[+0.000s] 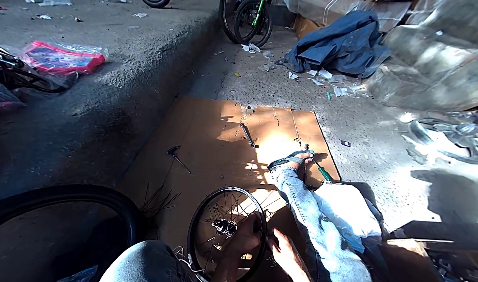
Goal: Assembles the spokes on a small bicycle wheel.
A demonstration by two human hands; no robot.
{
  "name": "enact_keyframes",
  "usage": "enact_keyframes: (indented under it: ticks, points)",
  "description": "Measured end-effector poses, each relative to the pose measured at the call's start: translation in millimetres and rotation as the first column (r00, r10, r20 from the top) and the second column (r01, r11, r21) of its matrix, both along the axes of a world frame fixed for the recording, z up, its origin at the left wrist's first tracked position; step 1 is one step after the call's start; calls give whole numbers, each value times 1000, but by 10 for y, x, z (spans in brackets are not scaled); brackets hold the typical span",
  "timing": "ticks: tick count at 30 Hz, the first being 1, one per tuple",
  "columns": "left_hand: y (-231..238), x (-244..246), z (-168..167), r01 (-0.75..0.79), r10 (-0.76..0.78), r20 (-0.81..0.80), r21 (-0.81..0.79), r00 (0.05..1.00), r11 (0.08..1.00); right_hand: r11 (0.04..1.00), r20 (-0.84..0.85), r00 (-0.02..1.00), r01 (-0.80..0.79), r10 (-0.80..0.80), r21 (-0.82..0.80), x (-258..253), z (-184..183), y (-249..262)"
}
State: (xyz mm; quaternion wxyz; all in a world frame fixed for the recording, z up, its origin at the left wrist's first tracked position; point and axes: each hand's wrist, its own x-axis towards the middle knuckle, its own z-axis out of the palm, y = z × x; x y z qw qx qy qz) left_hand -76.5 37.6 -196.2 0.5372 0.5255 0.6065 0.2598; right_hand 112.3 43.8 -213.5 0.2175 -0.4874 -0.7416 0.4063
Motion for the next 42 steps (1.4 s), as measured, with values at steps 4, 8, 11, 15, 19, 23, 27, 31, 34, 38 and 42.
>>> enact_keyframes:
  ticks: [4, 8, 11, 15, 19, 23, 27, 31, 34, 38, 42]
  points:
    - [-5, 24, -59, -36, 36, 26, 17, 999, 999, 999, -20, 1000, 19, -20, -49, -40, 50, 0]
    - [-5, 20, -22, 2, -2, -13, 49, 1000, 999, 1000, 20, 1000, -4, 3, 26, -20, 26, 6]
    - [7, -18, -5, 13, -12, -19, 20, 1000, 1000, 993, 35, 999, -23, 19, 114, -32, -25, -25]
    - [26, 10, -62, -46, 46, 4, 5, 999, 999, 999, 6, 1000, 6, -6, 39, -51, 39, -36]
    - [28, 36, -37, -64, 64, 0, -18, 998, 998, 999, -29, 999, 27, -26, 40, -71, 52, -30]
    - [22, 1, -28, -13, 13, 25, 19, 1000, 1000, 996, 4, 1000, -4, 4, 92, -43, -17, -21]
    - [27, 1, -58, -55, 54, 70, 11, 996, 998, 995, 39, 999, -14, 10, 104, -65, 20, -55]
    - [21, 22, -44, -72, 70, 62, 24, 996, 997, 998, -7, 999, 37, -37, 54, -117, 64, -84]
    - [15, 15, -5, -52, 50, 55, 30, 997, 998, 997, 8, 999, 42, -42, 64, -117, 57, -72]
    - [11, 17, -29, -36, 36, 52, 4, 998, 999, 995, 47, 996, 66, -70, 77, -105, 60, -73]
    - [-7, 69, 11, -24, 32, -131, 62, 991, 998, 976, 86, 977, 204, -197, -80, -210, 104, -123]
